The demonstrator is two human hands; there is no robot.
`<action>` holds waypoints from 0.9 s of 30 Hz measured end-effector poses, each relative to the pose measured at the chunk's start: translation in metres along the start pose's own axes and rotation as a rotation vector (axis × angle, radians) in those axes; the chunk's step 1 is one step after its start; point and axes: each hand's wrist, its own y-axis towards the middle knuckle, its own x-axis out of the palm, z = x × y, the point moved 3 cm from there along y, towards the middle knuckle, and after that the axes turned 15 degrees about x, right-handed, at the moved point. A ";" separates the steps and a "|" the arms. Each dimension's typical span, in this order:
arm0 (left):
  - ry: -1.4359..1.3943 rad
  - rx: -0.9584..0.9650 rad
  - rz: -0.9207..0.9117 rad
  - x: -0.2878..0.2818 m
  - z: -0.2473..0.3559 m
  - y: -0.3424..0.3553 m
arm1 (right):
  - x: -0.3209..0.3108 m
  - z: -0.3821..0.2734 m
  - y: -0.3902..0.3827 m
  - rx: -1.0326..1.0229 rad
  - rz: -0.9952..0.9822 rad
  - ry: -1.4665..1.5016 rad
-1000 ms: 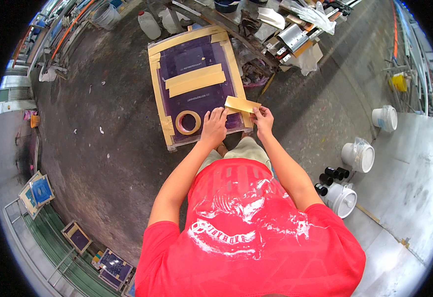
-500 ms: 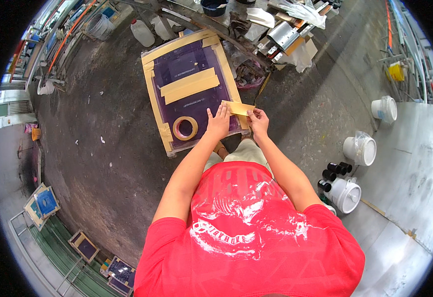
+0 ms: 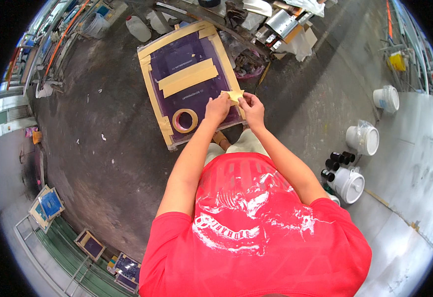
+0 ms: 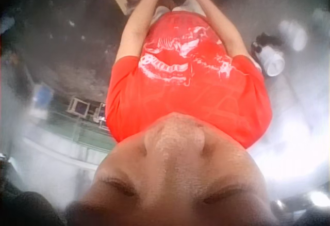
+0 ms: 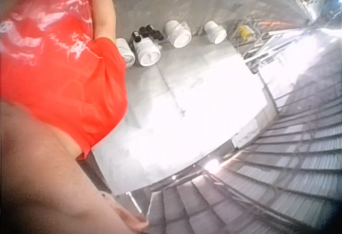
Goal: The person tapes the edges of a purple screen printing frame with masking tape, then mixes a white liquid in a small container and applies it to the screen using a squeegee. The person carries the frame to a conveyor and places it on the line.
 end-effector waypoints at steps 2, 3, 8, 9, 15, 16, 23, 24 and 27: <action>-0.048 -0.024 -0.010 -0.001 -0.010 0.000 | 0.001 -0.032 -0.028 -0.028 0.047 0.079; -0.074 -0.041 0.018 0.001 -0.019 0.000 | -0.001 -0.025 -0.028 -0.055 0.090 0.036; -0.249 -0.110 -0.053 0.003 -0.052 0.008 | 0.016 -0.004 -0.031 -0.125 -0.108 -0.307; -0.273 -0.095 -0.051 0.002 -0.049 0.009 | 0.024 0.002 -0.030 -0.180 -0.211 -0.416; -0.293 -0.081 -0.074 0.003 -0.043 0.007 | 0.054 0.026 -0.015 -0.486 -0.343 -0.881; -0.283 -0.097 -0.087 0.003 -0.044 0.005 | 0.056 0.029 -0.016 -0.524 -0.362 -0.875; -0.262 -0.069 -0.088 0.001 -0.035 0.003 | 0.038 0.038 -0.015 -0.555 -0.319 -0.810; -0.243 -0.081 -0.117 0.000 -0.034 0.003 | 0.035 0.036 -0.016 -0.472 -0.286 -0.740; -0.237 -0.072 -0.117 -0.003 -0.032 0.004 | 0.027 0.027 -0.024 -0.224 -0.218 -0.528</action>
